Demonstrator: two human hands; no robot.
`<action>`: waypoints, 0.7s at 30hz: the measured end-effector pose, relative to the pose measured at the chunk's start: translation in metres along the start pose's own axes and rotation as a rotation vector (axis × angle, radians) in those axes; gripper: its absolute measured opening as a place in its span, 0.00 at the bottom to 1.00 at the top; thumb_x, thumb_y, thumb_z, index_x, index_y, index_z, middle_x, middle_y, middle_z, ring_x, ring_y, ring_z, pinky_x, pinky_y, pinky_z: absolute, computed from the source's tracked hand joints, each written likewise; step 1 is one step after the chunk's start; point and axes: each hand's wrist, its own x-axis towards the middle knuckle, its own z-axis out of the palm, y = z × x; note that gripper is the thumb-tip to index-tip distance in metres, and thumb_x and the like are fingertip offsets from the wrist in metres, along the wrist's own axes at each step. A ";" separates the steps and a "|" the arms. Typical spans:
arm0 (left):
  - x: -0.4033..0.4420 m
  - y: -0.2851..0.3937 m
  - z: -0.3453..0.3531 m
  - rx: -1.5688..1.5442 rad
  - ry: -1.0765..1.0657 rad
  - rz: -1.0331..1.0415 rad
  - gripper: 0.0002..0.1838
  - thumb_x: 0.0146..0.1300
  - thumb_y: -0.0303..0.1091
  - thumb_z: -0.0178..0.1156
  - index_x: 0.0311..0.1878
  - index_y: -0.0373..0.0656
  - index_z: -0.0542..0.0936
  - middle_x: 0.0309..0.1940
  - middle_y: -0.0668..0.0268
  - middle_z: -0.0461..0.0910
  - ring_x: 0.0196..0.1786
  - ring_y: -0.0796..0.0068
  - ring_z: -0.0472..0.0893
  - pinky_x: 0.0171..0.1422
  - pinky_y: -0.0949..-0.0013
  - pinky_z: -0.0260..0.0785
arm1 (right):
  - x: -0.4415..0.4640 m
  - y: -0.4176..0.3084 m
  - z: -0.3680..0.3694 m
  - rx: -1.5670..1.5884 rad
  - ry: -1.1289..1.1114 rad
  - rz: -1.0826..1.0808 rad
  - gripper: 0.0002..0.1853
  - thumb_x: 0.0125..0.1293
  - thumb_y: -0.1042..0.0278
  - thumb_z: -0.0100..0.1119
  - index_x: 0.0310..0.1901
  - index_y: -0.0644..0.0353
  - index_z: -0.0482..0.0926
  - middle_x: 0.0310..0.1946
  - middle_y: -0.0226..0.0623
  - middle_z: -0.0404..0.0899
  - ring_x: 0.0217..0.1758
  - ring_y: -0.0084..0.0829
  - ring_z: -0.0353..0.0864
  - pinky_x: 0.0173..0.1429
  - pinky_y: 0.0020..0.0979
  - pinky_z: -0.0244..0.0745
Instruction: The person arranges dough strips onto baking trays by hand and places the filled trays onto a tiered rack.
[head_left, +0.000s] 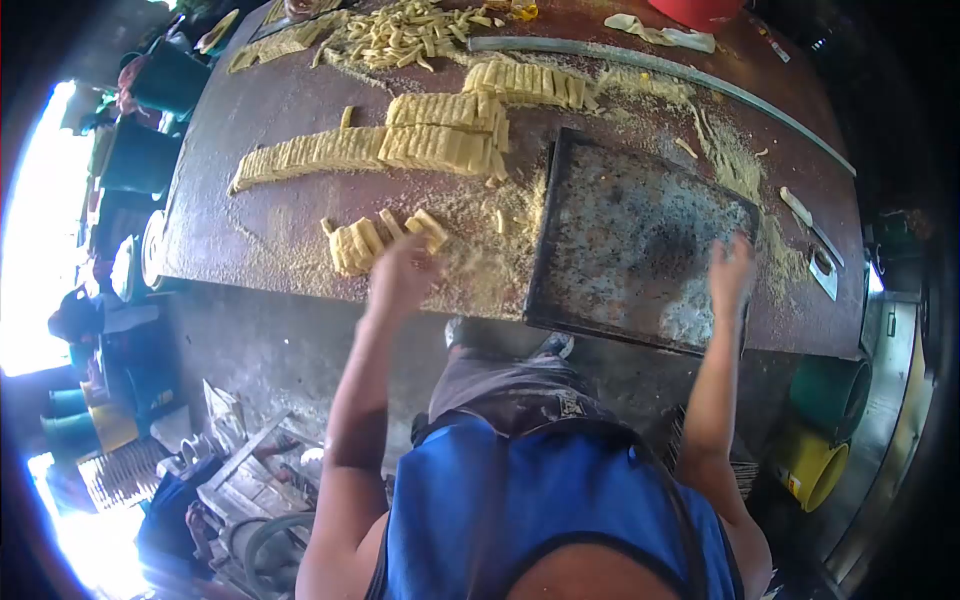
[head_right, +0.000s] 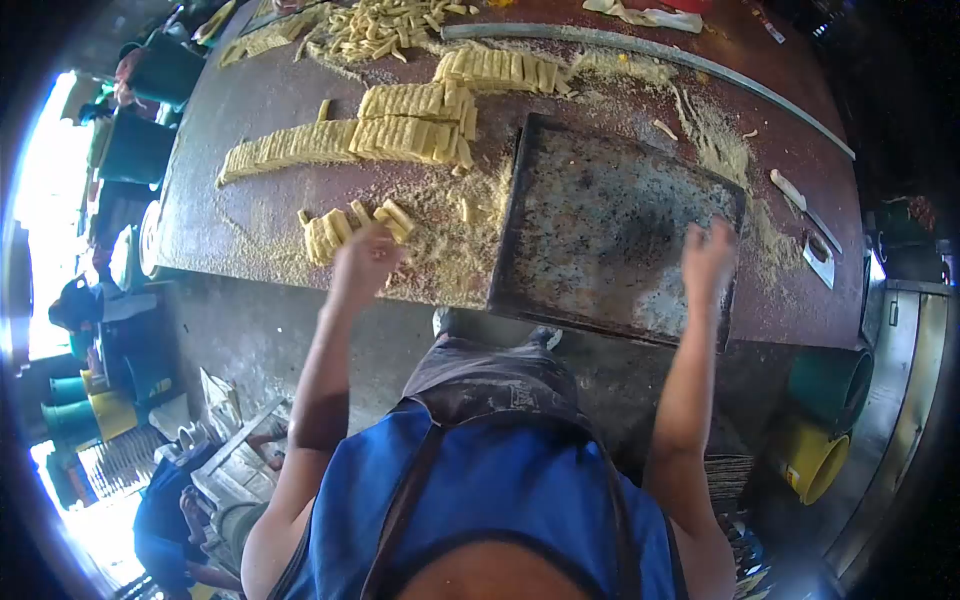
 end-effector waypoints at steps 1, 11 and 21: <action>-0.001 -0.016 -0.022 -0.038 0.118 0.002 0.33 0.64 0.41 0.69 0.71 0.45 0.71 0.60 0.56 0.80 0.57 0.60 0.83 0.62 0.57 0.79 | -0.004 -0.063 -0.004 0.266 -0.057 -0.066 0.21 0.69 0.53 0.60 0.57 0.57 0.81 0.47 0.47 0.85 0.48 0.49 0.85 0.53 0.42 0.80; 0.038 -0.122 -0.063 0.387 0.179 0.014 0.58 0.43 0.44 0.81 0.76 0.43 0.59 0.62 0.43 0.69 0.62 0.45 0.77 0.63 0.53 0.75 | -0.119 -0.421 0.088 0.098 -0.741 -0.424 0.20 0.65 0.58 0.65 0.52 0.64 0.80 0.47 0.45 0.77 0.46 0.30 0.76 0.38 0.25 0.81; 0.061 -0.100 -0.080 0.059 0.339 0.396 0.34 0.61 0.39 0.70 0.70 0.45 0.71 0.64 0.53 0.74 0.66 0.52 0.74 0.72 0.50 0.64 | -0.052 -0.343 0.076 0.410 -0.877 -0.047 0.22 0.62 0.67 0.68 0.54 0.66 0.73 0.36 0.40 0.80 0.31 0.25 0.82 0.30 0.26 0.81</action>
